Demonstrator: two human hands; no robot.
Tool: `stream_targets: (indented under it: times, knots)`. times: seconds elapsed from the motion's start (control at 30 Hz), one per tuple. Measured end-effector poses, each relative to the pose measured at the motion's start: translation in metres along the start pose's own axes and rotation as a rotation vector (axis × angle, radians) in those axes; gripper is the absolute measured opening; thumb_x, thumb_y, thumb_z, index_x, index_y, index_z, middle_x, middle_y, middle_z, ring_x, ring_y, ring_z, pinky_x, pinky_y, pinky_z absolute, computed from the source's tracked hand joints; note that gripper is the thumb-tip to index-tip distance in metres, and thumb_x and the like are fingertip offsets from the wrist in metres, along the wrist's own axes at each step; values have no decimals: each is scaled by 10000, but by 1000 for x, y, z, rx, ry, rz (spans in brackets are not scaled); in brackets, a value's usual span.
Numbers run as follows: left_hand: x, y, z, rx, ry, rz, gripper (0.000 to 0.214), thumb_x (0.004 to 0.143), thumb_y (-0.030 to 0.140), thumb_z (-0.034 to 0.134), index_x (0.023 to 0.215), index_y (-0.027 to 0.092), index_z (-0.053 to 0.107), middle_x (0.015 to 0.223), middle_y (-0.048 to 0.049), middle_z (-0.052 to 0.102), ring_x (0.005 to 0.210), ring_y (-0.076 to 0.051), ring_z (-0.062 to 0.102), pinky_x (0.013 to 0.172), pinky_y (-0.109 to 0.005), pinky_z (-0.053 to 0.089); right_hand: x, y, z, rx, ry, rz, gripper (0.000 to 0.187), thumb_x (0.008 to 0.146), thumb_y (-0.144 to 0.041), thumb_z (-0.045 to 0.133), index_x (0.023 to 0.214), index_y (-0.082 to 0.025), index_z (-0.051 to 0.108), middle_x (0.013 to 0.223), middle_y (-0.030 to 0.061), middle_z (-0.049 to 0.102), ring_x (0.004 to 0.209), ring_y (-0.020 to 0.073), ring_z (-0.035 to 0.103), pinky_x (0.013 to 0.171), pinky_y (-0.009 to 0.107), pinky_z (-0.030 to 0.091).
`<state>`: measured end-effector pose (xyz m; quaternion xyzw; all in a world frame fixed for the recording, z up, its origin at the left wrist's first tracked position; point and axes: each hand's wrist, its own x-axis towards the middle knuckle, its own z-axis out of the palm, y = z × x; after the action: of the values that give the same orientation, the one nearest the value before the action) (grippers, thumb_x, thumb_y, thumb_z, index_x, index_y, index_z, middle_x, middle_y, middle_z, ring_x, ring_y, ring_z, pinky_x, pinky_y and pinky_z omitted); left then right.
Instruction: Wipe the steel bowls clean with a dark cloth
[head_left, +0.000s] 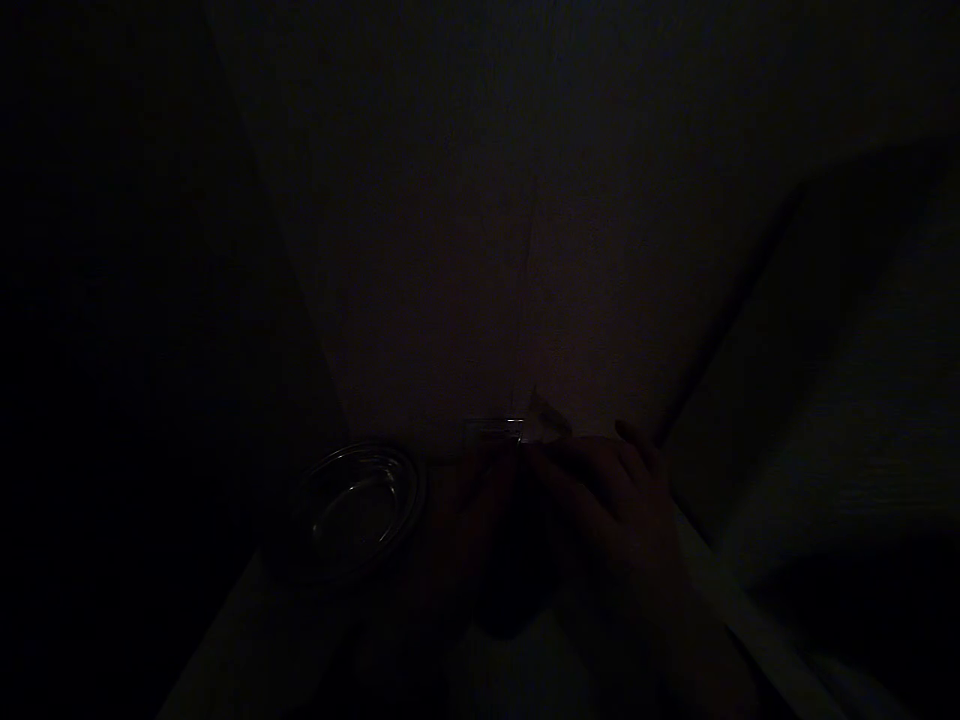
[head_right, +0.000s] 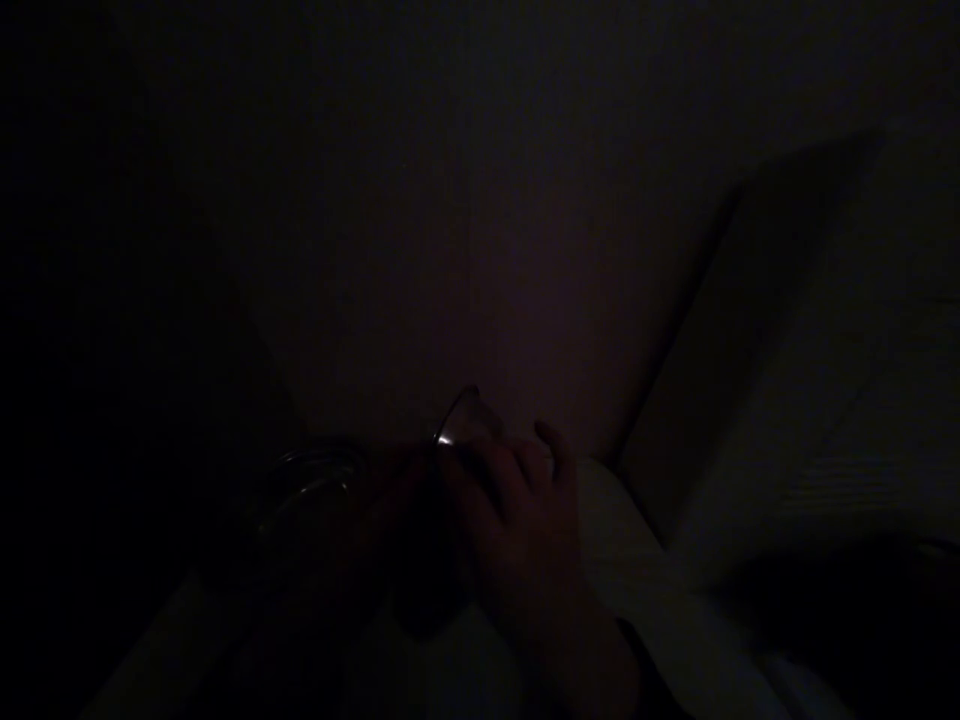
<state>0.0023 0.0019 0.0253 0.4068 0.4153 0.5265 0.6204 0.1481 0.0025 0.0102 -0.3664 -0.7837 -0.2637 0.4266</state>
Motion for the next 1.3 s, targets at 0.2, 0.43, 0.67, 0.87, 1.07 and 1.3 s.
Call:
stream_targets:
  times: [0.2, 0.43, 0.67, 0.87, 1.07, 1.3]
  knots:
    - [1, -14, 2, 45, -67, 24, 239, 786, 399, 637, 931, 217, 693, 917, -35, 753, 845, -203, 699, 730, -283, 531, 1, 10, -1, -40, 26, 82, 218, 909, -167, 525, 1103, -150, 625, 943, 103, 661, 864, 230, 580, 897, 520, 421]
    - [2, -6, -2, 5, 55, 82, 193, 773, 361, 649, 911, 230, 686, 1015, -33, 735, 993, -213, 669, 838, -286, 523, 1, -4, 3, 16, -63, 6, 317, 920, -208, 485, 1196, -100, 596, 1102, 151, 642, 988, 285, 536, 918, 550, 404]
    - [8, -10, -4, -63, 77, 43, 243, 719, 373, 703, 906, 219, 700, 1019, -59, 737, 990, -240, 674, 852, -319, 530, 1, 0, 6, -25, -76, 17, 323, 940, -228, 462, 1215, -121, 593, 1101, 146, 651, 996, 282, 546, 942, 585, 370]
    - [11, -14, -6, -6, 40, 39, 304, 670, 411, 748, 896, 212, 713, 908, -46, 750, 913, -232, 690, 793, -300, 536, 0, 4, 6, 0, -27, 14, 285, 915, -175, 489, 1151, -123, 641, 1041, 152, 648, 946, 271, 547, 914, 572, 401]
    - [10, -8, -3, -27, 187, 27, 255, 766, 406, 652, 925, 207, 675, 962, -50, 738, 946, -225, 679, 795, -302, 526, -2, -5, 7, 24, -22, -81, 271, 933, -150, 474, 1156, -142, 628, 1057, 106, 670, 1012, 235, 538, 1023, 529, 313]
    - [-1, -5, 2, 0, 61, 35, 219, 777, 374, 656, 931, 219, 676, 1025, -47, 732, 1006, -229, 666, 823, -296, 520, 0, 6, 1, -14, 4, 14, 261, 906, -168, 514, 1140, -168, 630, 983, 98, 668, 913, 233, 573, 942, 522, 388]
